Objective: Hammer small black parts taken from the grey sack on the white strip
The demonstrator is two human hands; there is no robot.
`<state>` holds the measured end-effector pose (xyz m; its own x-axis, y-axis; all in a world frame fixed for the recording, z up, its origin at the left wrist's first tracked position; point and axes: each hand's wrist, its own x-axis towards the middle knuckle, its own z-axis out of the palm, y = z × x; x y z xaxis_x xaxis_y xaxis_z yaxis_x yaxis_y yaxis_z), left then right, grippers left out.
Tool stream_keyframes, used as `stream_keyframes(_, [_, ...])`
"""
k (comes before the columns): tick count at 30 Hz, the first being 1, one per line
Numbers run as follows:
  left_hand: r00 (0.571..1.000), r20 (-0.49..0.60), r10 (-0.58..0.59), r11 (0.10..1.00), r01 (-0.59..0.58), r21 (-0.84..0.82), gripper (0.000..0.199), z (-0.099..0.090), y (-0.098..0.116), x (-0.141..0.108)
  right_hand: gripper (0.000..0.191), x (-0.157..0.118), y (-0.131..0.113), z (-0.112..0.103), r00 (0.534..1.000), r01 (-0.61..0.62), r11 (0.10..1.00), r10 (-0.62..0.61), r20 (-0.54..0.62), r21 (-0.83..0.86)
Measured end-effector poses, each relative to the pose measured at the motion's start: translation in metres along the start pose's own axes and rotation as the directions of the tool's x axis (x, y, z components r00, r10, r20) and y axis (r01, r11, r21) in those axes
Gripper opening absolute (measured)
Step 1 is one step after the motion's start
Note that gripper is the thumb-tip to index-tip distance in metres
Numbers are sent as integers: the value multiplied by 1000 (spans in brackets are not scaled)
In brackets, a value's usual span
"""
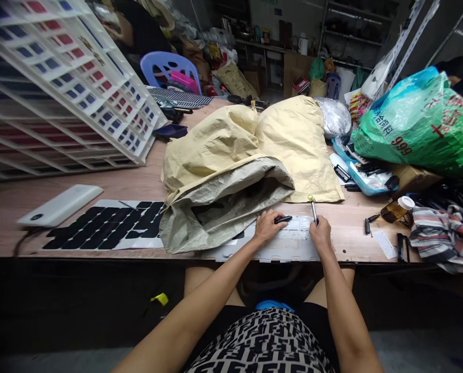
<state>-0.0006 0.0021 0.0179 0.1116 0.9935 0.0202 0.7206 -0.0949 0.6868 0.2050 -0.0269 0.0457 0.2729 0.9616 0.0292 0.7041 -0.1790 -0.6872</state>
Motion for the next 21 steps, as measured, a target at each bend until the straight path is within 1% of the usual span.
stream_keyframes(3, [1000,-5,30,999,-30,-20,23,-1,-2,0,37,-28,-1,-3,997,71,993,-73,16,90])
stream_keyframes(4, [999,-2,37,999,-37,-24,22,-1,-3,0,40,-38,-2,-2,996,76,990,-80,32,121])
stream_keyframes(6, [999,10,38,999,-37,-33,20,-1,-5,-1,46,-53,-5,-1,994,53,982,-69,82,180])
stream_keyframes(9, [999,31,32,999,-30,-41,20,0,-7,0,54,-68,-10,0,985,-13,971,-29,171,240])
stream_keyframes(11, [998,45,34,998,-32,-46,20,0,-8,2,57,-74,-14,-1,983,-14,973,-29,180,232])
stream_keyframes(13, [998,55,34,998,-31,-52,20,0,-8,3,56,-78,-18,-3,987,36,981,-64,145,191])
stream_keyframes(15, [998,58,26,998,-23,-52,20,0,-7,4,54,-80,-20,-3,986,126,982,-140,91,144])
stream_keyframes(18, [998,56,25,999,-22,-45,20,0,-7,4,51,-83,-20,1,961,270,958,-274,25,99])
stream_keyframes(20, [998,53,25,999,-23,-40,19,0,-6,3,49,-83,-18,5,941,336,939,-339,24,78])
stream_keyframes(21, [998,52,24,999,-22,-39,19,0,-6,3,48,-83,-18,6,935,350,934,-353,33,70])
